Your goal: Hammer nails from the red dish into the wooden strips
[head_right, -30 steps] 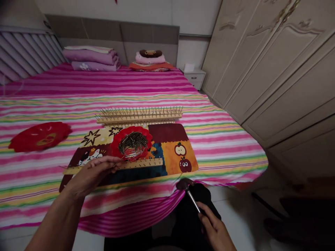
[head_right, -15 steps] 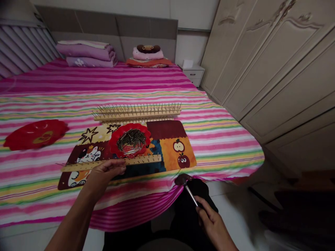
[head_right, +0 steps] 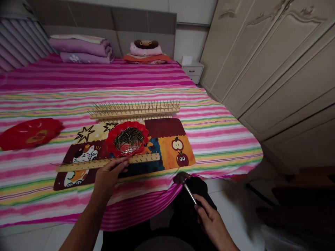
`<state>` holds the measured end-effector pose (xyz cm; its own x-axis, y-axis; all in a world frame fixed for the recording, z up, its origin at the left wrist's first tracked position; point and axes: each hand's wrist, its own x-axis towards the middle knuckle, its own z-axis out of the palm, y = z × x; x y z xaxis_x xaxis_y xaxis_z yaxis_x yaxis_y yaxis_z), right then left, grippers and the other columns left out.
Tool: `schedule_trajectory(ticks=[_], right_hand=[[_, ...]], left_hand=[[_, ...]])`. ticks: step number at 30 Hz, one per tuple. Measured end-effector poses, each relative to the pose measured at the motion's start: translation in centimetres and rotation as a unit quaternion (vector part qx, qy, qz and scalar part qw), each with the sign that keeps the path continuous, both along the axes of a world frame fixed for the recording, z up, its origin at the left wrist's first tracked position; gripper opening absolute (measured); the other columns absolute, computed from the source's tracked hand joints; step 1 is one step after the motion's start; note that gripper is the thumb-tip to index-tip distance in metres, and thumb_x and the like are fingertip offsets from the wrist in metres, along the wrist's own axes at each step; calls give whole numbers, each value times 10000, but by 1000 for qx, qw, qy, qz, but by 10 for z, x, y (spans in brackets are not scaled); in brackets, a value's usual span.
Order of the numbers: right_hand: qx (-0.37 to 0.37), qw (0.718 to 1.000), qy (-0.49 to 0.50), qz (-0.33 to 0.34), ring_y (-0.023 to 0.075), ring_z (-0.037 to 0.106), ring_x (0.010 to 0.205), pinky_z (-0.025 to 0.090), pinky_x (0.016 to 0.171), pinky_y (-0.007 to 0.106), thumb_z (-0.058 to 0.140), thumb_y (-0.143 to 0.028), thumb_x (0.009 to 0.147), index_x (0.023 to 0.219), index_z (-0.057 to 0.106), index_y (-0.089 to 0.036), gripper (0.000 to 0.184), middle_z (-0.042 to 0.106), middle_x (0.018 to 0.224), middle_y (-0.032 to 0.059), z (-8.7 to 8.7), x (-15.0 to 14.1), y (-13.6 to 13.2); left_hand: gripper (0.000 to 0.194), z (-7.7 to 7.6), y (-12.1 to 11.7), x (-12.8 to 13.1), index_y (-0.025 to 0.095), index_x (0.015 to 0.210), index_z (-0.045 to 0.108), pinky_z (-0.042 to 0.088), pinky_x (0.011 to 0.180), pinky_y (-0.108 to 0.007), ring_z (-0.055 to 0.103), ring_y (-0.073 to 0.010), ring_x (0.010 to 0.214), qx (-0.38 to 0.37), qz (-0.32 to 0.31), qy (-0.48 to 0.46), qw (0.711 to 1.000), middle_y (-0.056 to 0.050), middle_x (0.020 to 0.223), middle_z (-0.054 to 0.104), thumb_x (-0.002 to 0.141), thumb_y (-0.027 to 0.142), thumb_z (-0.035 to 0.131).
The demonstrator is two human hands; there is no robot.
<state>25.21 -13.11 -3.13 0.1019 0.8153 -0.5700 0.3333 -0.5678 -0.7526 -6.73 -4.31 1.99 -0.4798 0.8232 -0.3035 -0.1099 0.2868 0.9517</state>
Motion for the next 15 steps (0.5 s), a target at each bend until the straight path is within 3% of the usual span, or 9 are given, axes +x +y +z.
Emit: schedule_trajectory(ticks=[7, 15], right_hand=[[-9, 1000, 6, -7, 100, 327, 418, 199, 406, 220, 470, -563, 714, 1221, 529, -167, 646, 375, 493, -74, 2, -2, 1], [16, 1000, -4, 6, 112, 342, 460, 239, 430, 220, 472, -604, 725, 1224, 539, -176, 661, 352, 511, -67, -2, 0, -3]], left_hand=[[341, -12, 0, 6, 175, 892, 710, 530, 624, -244, 642, -123, 643, 7, -2, 89, 996, -16, 848, 710, 627, 387, 684], [254, -22, 1, 9, 228, 873, 699, 502, 763, -271, 640, -148, 762, 30, -26, 216, 976, -6, 888, 705, 697, 395, 624]])
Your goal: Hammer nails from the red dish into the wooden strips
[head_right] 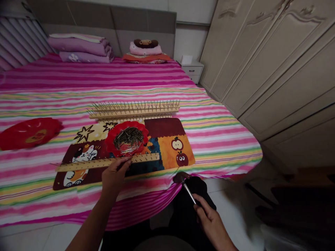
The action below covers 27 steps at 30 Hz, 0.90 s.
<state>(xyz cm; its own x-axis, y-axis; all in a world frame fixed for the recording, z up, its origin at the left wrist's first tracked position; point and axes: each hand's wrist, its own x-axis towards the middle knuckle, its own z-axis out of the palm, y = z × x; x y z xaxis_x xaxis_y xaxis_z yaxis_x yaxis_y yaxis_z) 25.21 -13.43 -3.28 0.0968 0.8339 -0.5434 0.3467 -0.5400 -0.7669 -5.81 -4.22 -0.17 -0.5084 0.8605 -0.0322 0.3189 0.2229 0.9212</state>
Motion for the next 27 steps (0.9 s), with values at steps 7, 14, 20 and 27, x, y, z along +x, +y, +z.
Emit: schedule_trajectory(ticks=[7, 14, 20, 27], right_hand=[[64, 997, 25, 42, 108, 354, 483, 293, 427, 211, 443, -609, 801, 1297, 506, -179, 660, 369, 552, -50, 27, -23, -2], [233, 948, 11, 216, 104, 448, 509, 402, 489, 196, 380, -419, 918, 1312, 493, -205, 462, 509, 611, -21, 93, -75, 41], [306, 902, -38, 302, 173, 636, 858, 498, 791, 289, 359, -305, 927, 1294, 499, -181, 412, 673, 1010, 84, 103, -111, 67], [248, 926, -4, 285, 133, 602, 721, 486, 710, 220, 378, -355, 926, 1325, 479, -219, 434, 666, 849, 26, 102, -89, 51]], left_hand=[[183, -1, -1, 2, 232, 788, 673, 463, 779, -273, 625, -167, 812, 0, -12, 83, 997, -3, 827, 694, 734, 383, 584], [170, -13, 0, 1, 232, 811, 656, 452, 776, -268, 622, -166, 830, 56, -57, 142, 987, -18, 838, 683, 787, 341, 527], [153, -17, -3, 0, 232, 818, 641, 451, 756, -250, 612, -155, 803, 75, -61, 145, 985, -11, 854, 677, 793, 315, 515], [141, -18, -1, 0, 229, 788, 627, 454, 745, -256, 609, -154, 781, 73, -61, 142, 985, -12, 820, 670, 787, 314, 515]])
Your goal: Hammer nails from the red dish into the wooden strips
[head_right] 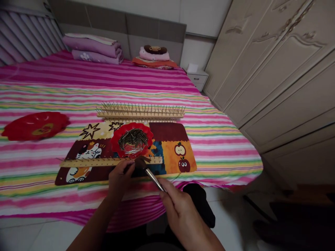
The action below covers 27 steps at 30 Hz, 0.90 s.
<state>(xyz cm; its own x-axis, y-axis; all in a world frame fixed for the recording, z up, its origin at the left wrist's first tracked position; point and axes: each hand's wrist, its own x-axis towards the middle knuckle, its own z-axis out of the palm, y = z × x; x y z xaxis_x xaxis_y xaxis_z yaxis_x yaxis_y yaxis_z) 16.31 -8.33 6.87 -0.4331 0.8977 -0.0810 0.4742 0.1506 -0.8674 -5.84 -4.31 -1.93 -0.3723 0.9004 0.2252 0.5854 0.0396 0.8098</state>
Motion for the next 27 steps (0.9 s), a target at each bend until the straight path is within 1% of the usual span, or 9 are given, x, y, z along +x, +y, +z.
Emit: schedule_trajectory(ticks=[2, 5, 8, 11, 13, 15, 19, 22, 27], right_hand=[[-24, 998, -17, -51, 133, 541, 603, 466, 612, 213, 394, -421, 906, 1310, 503, -209, 469, 589, 668, -1, -12, 21, -11], [-103, 985, -24, -133, 119, 419, 493, 377, 473, 205, 416, -507, 867, 1276, 536, -204, 523, 432, 543, -38, -43, 54, -30], [-182, 963, -2, -201, 113, 341, 461, 294, 422, 214, 450, -585, 802, 1255, 549, -188, 610, 325, 512, -58, -77, 77, -47], [-231, 939, 15, -256, 109, 304, 460, 251, 424, 218, 479, -614, 751, 1232, 555, -165, 662, 283, 505, -70, -99, 87, -57], [-251, 928, 29, -274, 105, 296, 462, 233, 426, 215, 482, -612, 744, 1228, 546, -154, 669, 280, 506, -75, -105, 88, -58], [-262, 923, 42, -278, 101, 298, 456, 221, 422, 214, 484, -614, 737, 1227, 540, -160, 671, 300, 510, -75, -108, 87, -56], [-260, 919, 50, -291, 93, 291, 414, 206, 401, 217, 483, -657, 699, 1208, 554, -189, 694, 318, 492, -80, -114, 86, -52], [-269, 917, 51, -290, 85, 274, 388, 188, 385, 216, 474, -679, 681, 1218, 542, -194, 727, 333, 485, -81, -120, 87, -51], [-289, 910, 64, -289, 77, 247, 375, 143, 374, 211, 471, -650, 694, 1250, 497, -184, 726, 340, 479, -87, -120, 87, -52]], left_hand=[[158, 2, -1, 0, 225, 811, 634, 457, 739, -257, 614, -156, 782, -5, -2, 2, 1000, -20, 831, 672, 791, 334, 521], [198, 12, -6, -2, 218, 875, 641, 459, 723, -255, 617, -156, 766, -6, -10, 30, 999, -29, 849, 674, 802, 351, 514], [222, 32, -6, -9, 206, 892, 645, 452, 731, -255, 610, -157, 774, 6, 2, 90, 996, -36, 872, 676, 826, 350, 489], [215, 55, 11, -20, 181, 867, 659, 439, 767, -275, 600, -185, 837, -21, 7, 189, 982, -61, 893, 676, 823, 304, 487], [220, 68, 30, -26, 168, 866, 674, 429, 805, -303, 593, -216, 889, -76, -24, 274, 959, -80, 915, 684, 814, 259, 481], [247, 78, 51, -28, 176, 878, 692, 426, 811, -336, 596, -248, 923, -165, -61, 346, 922, -96, 945, 693, 809, 243, 465], [279, 86, 81, -27, 202, 911, 713, 422, 808, -391, 604, -307, 999, -339, -101, 392, 849, -125, 1010, 700, 753, 199, 484], [273, 85, 92, -26, 183, 885, 721, 428, 790, -385, 619, -312, 988, -377, -112, 387, 834, -153, 1012, 699, 716, 182, 506], [223, 84, 95, -32, 169, 817, 705, 427, 701, -309, 642, -261, 890, -370, -136, 376, 839, -140, 920, 711, 718, 191, 506]])
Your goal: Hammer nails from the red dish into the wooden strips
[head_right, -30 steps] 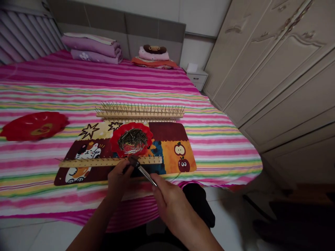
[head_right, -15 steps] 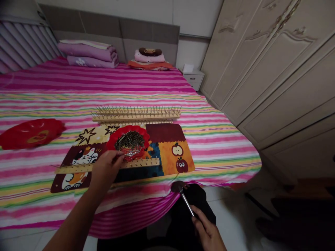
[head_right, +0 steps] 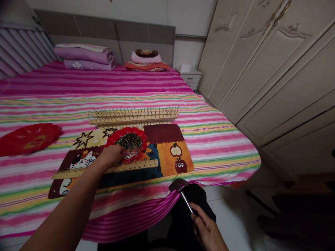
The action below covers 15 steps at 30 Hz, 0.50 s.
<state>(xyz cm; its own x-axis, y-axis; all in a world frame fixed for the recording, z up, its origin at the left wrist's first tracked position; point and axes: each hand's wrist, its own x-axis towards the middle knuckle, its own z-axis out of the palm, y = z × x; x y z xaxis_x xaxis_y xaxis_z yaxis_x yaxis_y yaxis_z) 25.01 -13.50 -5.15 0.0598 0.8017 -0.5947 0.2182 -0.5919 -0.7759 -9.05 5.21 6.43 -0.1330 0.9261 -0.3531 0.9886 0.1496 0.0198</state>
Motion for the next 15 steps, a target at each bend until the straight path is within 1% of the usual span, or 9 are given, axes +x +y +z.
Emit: schedule_trajectory(ticks=[2, 4, 6, 7, 9, 11, 13, 15], right_hand=[[3, 1000, 6, -6, 75, 249, 381, 138, 377, 207, 475, -618, 710, 1250, 488, -175, 698, 343, 479, -89, 3, -1, 0], [-2, 1000, 11, -5, 75, 261, 383, 141, 376, 204, 486, -601, 709, 1247, 483, -169, 690, 352, 479, -89, 6, -2, 0], [-9, 1000, 15, -5, 75, 266, 383, 139, 374, 201, 487, -599, 707, 1258, 467, -166, 701, 360, 479, -89, 8, -3, 1], [-14, 1000, 17, -3, 74, 265, 381, 139, 372, 200, 488, -599, 703, 1268, 455, -162, 715, 362, 477, -90, 8, -3, 1], [-22, 1000, 18, -3, 71, 258, 374, 139, 368, 198, 487, -599, 700, 1283, 438, -157, 734, 375, 480, -89, 9, -4, 2], [-27, 1000, 12, -7, 68, 256, 364, 135, 364, 197, 483, -599, 698, 1285, 441, -162, 733, 389, 483, -86, 8, -5, 3], [-27, 1000, 2, -13, 65, 258, 350, 125, 360, 195, 477, -600, 692, 1284, 454, -174, 730, 395, 479, -84, 7, -5, 4], [-35, 999, -5, -7, 66, 264, 326, 123, 345, 198, 479, -603, 673, 1288, 460, -175, 749, 398, 468, -84, 5, -5, 4]], left_hand=[[213, 1, -3, -5, 186, 815, 685, 412, 659, -272, 641, -216, 821, 7, -11, -12, 1000, -97, 859, 713, 743, 213, 486], [196, 2, -8, -12, 195, 793, 662, 396, 612, -248, 624, -180, 722, 27, -5, -50, 998, -54, 755, 698, 759, 253, 479], [176, 3, -15, -20, 200, 738, 641, 384, 583, -234, 597, -159, 650, 59, 14, -132, 989, -16, 664, 666, 745, 300, 496], [172, 4, -19, -24, 202, 708, 633, 383, 578, -231, 585, -153, 630, 78, 27, -184, 979, -2, 635, 650, 727, 322, 512], [180, 4, -26, -31, 203, 666, 630, 383, 583, -230, 565, -144, 614, 112, 53, -277, 953, 17, 612, 631, 682, 360, 544], [199, 4, -33, -35, 196, 670, 637, 376, 569, -231, 538, -132, 577, 138, 93, -349, 922, 25, 596, 617, 632, 381, 577], [240, 5, -40, -36, 186, 725, 645, 361, 538, -227, 508, -118, 532, 155, 135, -418, 885, 33, 576, 606, 589, 382, 616], [318, 7, -49, -35, 180, 802, 645, 360, 528, -218, 508, -110, 525, 161, 167, -489, 841, 39, 575, 608, 552, 375, 670]])
